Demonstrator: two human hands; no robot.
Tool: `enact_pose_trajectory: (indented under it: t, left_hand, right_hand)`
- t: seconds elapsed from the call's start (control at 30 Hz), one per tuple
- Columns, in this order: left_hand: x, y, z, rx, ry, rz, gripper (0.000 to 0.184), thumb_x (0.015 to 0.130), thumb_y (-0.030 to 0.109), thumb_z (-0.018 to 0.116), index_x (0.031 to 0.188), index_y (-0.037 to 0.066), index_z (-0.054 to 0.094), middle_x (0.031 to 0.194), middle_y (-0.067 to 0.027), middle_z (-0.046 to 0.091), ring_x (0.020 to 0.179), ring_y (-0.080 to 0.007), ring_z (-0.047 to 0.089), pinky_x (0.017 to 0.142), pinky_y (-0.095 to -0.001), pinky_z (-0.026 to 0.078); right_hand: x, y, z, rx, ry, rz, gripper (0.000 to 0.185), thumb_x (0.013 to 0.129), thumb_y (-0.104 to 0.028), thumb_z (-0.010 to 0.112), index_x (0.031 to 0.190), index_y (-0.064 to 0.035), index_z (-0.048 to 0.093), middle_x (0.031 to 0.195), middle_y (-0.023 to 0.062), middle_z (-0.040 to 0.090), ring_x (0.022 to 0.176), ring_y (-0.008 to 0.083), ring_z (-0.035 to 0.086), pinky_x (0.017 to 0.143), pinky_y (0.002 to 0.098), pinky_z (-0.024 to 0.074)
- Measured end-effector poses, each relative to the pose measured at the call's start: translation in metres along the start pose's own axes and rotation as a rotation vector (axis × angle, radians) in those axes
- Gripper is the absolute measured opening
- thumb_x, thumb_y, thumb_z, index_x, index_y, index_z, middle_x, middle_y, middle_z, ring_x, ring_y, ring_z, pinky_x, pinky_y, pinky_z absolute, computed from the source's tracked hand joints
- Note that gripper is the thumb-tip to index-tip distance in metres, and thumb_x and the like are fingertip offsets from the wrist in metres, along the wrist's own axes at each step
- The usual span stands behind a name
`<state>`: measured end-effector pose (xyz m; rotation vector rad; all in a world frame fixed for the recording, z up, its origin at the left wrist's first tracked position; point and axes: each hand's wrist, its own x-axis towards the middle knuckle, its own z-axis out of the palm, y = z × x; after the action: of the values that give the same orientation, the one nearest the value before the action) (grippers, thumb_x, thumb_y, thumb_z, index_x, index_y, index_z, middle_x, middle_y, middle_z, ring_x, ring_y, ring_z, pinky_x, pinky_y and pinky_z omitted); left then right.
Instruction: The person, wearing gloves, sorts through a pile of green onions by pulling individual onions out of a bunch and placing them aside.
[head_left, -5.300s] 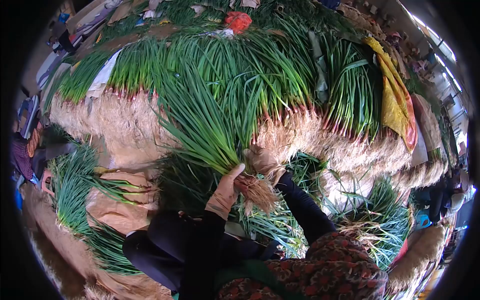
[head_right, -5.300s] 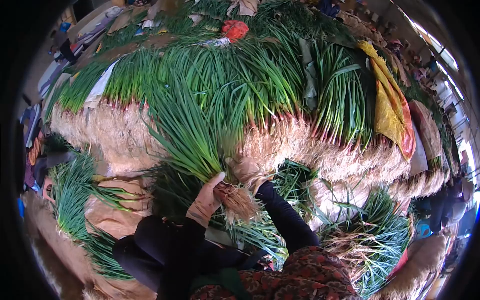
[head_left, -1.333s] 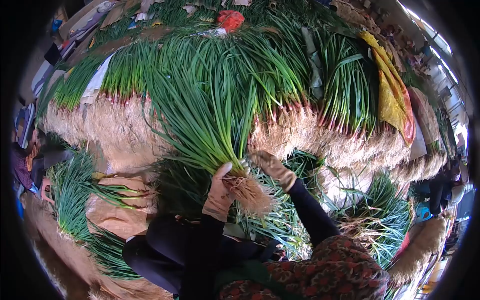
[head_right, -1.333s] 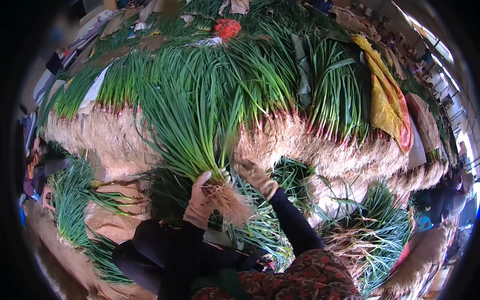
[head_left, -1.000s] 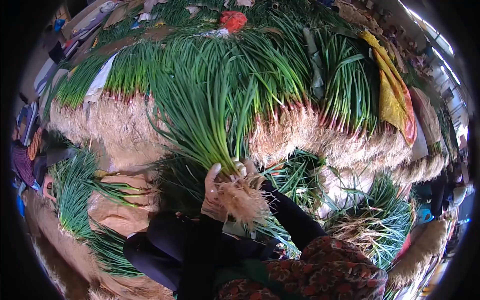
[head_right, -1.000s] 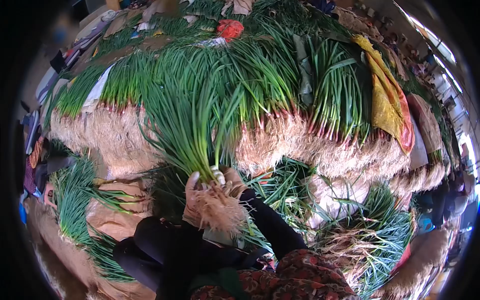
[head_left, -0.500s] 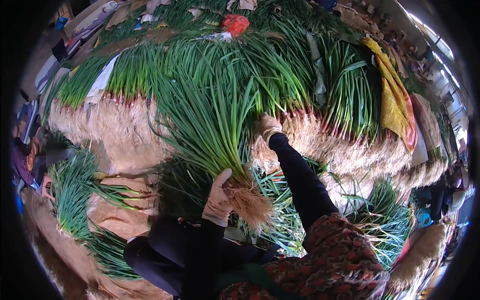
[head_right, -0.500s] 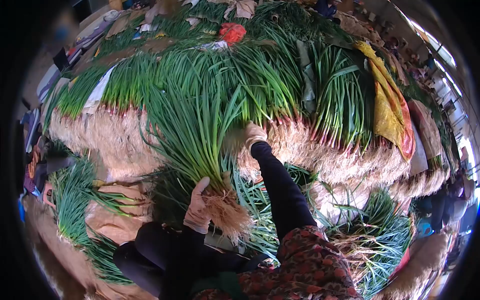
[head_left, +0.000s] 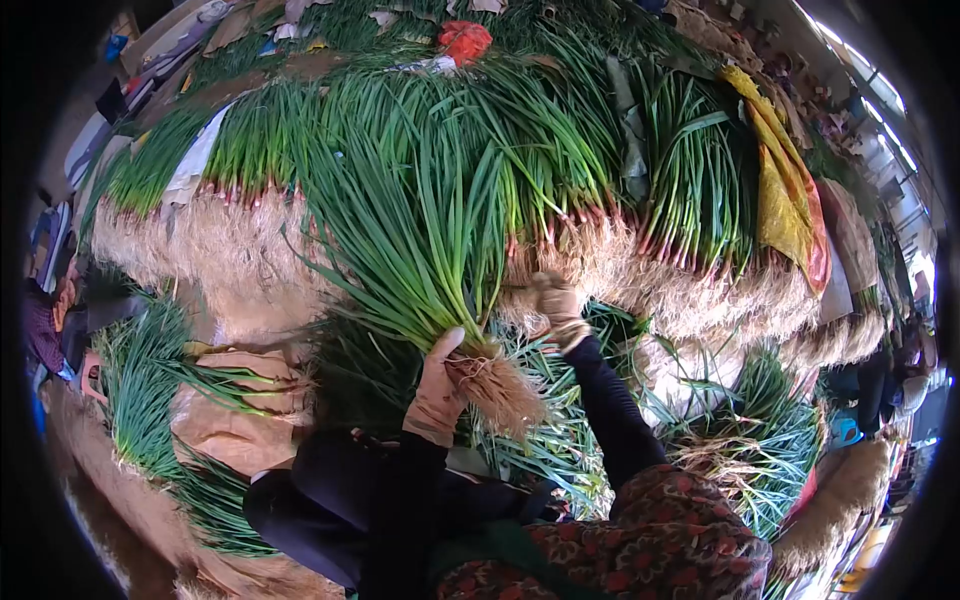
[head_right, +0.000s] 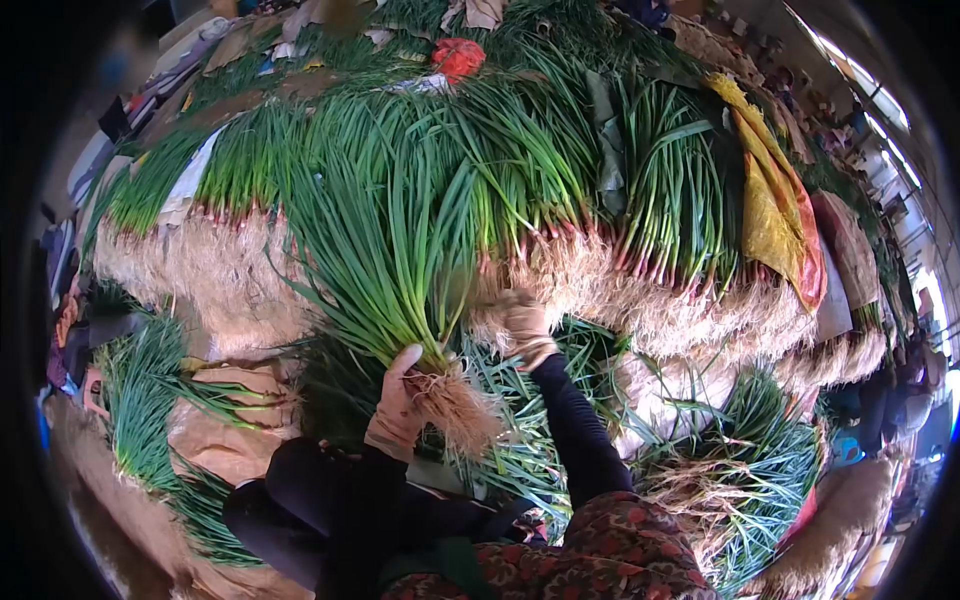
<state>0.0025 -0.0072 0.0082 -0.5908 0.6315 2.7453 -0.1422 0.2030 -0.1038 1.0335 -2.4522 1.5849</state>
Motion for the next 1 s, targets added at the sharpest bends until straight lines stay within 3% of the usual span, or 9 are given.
enact_pose_trajectory:
  t: [0.03, 0.13, 0.27, 0.47, 0.57, 0.73, 0.83, 0.9, 1.0]
  left_hand:
    - [-0.002, 0.002, 0.002, 0.016, -0.006, 0.03, 0.032, 0.085, 0.026, 0.052, 0.101, -0.001, 0.057, 0.092, -0.0164, 0.063, 0.084, -0.0292, 0.062, 0.078, -0.0427, 0.05]
    - [-0.003, 0.004, 0.001, -0.024, -0.053, -0.018, 0.035, 0.084, 0.029, 0.052, 0.101, -0.002, 0.057, 0.095, -0.0177, 0.062, 0.087, -0.0302, 0.061, 0.08, -0.0431, 0.049]
    - [0.0, -0.011, 0.001, -0.046, -0.07, -0.104, 0.033, 0.085, 0.026, 0.053, 0.103, -0.001, 0.056, 0.096, -0.0163, 0.062, 0.089, -0.03, 0.06, 0.08, -0.0439, 0.049]
    - [-0.001, -0.011, 0.005, -0.029, -0.003, -0.06, 0.025, 0.086, 0.015, 0.053, 0.108, 0.002, 0.054, 0.096, -0.0116, 0.063, 0.086, -0.0257, 0.063, 0.077, -0.0416, 0.053]
    - [0.004, -0.007, 0.004, 0.006, -0.004, -0.021, 0.025, 0.086, 0.016, 0.054, 0.108, 0.003, 0.055, 0.093, -0.0093, 0.064, 0.08, -0.0245, 0.064, 0.074, -0.037, 0.054]
    - [0.022, -0.021, -0.018, 0.152, 0.041, 0.111, 0.03, 0.086, 0.016, 0.054, 0.111, 0.0, 0.053, 0.1, -0.0128, 0.062, 0.09, -0.0245, 0.062, 0.078, -0.0363, 0.052]
    - [0.009, -0.006, -0.014, 0.041, -0.013, 0.037, 0.033, 0.086, 0.017, 0.054, 0.113, -0.002, 0.052, 0.104, -0.0149, 0.061, 0.093, -0.0263, 0.061, 0.081, -0.039, 0.05]
    - [0.006, 0.0, -0.005, -0.145, -0.109, -0.062, 0.036, 0.086, 0.02, 0.053, 0.115, -0.001, 0.051, 0.106, -0.0162, 0.06, 0.095, -0.0274, 0.06, 0.083, -0.0412, 0.049]
    - [-0.001, 0.004, 0.014, -0.195, -0.155, -0.015, 0.039, 0.088, 0.024, 0.049, 0.12, 0.001, 0.048, 0.11, -0.0178, 0.059, 0.096, -0.0278, 0.06, 0.082, -0.0433, 0.049]
  right_hand:
    - [-0.019, 0.039, -0.001, -0.047, -0.04, -0.11, 0.023, 0.089, -0.017, 0.049, 0.106, -0.0015, 0.053, 0.087, 0.0058, 0.061, 0.071, 0.018, 0.058, 0.056, 0.0329, 0.0488]
    - [-0.028, -0.056, -0.012, 0.246, -0.321, 0.348, 0.036, 0.089, -0.031, 0.047, 0.111, -0.0022, 0.052, 0.084, 0.0046, 0.06, 0.07, 0.0142, 0.057, 0.056, 0.0295, 0.0466]
    - [0.014, -0.132, -0.013, 0.736, -0.144, 0.926, 0.054, 0.09, -0.05, 0.045, 0.117, -0.0033, 0.052, 0.08, 0.0029, 0.059, 0.068, 0.0092, 0.056, 0.057, 0.0251, 0.0436]
    - [0.038, -0.092, 0.02, -0.361, -0.47, 0.29, 0.044, 0.087, -0.031, 0.054, 0.119, -0.0007, 0.051, 0.095, 0.0155, 0.064, 0.082, 0.0273, 0.062, 0.074, 0.037, 0.0501]
    - [0.045, -0.136, 0.005, 0.063, -0.259, 0.514, 0.039, 0.087, -0.03, 0.052, 0.111, -0.0002, 0.056, 0.096, 0.0204, 0.063, 0.082, 0.0274, 0.062, 0.073, 0.0374, 0.0495]
    - [0.042, -0.061, 0.013, -0.55, 0.151, 0.48, 0.03, 0.087, -0.033, 0.052, 0.087, -0.004, 0.061, 0.059, 0.0091, 0.061, 0.048, 0.0197, 0.057, 0.046, 0.035, 0.0454]
    - [0.077, -0.063, -0.023, -0.292, 0.306, 0.584, 0.024, 0.091, -0.029, 0.05, 0.088, -0.0083, 0.061, 0.062, 0.0045, 0.059, 0.047, 0.0089, 0.049, 0.041, 0.0234, 0.0403]
    - [0.104, 0.023, -0.028, -0.337, 0.353, 0.082, 0.022, 0.093, -0.024, 0.047, 0.093, -0.0064, 0.06, 0.078, 0.0101, 0.061, 0.065, 0.0109, 0.055, 0.053, 0.0245, 0.0442]
    - [0.142, 0.055, -0.015, -0.734, -0.052, 0.523, 0.034, 0.088, -0.03, 0.051, 0.105, -0.0014, 0.056, 0.093, 0.0179, 0.062, 0.085, 0.0297, 0.059, 0.075, 0.0386, 0.0466]
